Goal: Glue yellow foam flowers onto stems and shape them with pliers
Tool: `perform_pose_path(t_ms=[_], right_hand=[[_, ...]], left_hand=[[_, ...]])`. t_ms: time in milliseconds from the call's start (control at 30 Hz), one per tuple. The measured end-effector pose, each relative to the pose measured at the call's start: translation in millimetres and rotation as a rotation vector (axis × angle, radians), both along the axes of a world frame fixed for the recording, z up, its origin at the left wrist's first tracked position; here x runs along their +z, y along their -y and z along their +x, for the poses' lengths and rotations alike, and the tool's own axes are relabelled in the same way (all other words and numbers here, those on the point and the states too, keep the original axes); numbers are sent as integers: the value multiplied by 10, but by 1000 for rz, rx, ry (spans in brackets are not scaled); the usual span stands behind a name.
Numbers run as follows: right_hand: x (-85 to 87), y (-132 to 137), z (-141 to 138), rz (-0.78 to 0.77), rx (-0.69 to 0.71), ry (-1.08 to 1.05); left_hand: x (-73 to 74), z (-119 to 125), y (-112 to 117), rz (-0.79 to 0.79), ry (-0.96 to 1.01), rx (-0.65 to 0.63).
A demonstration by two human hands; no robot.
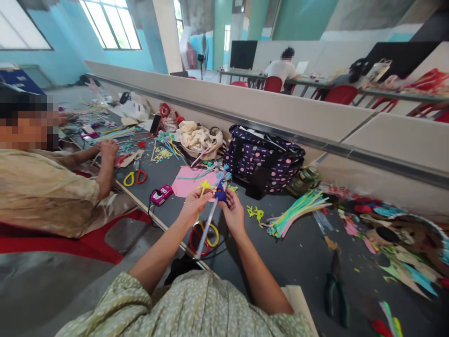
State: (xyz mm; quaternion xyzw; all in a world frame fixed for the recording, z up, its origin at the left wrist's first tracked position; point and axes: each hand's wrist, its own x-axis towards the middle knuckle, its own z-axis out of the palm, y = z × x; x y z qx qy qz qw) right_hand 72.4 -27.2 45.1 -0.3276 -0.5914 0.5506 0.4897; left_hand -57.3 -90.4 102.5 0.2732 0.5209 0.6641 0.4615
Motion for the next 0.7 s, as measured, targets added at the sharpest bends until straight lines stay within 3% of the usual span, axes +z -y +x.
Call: perform_pose_path(t_ms=[133,233,367,500,700], right_hand=[[-31,40,-113,-430,153,-394],[-36,41,-199,-661,197,-560],[-57,43,-450,-744,241,-582],[-160,69,-880,-820,271,-545],[-428,142,-1515,-833,326,-453]], left_hand=[[37,-37,31,66,-5,35],[19,-163,103,75,-21,104],[-1,-435,275,73,13,251],[-3,-741,453,116,41,413],[-176,-1073,592,77,34,432]])
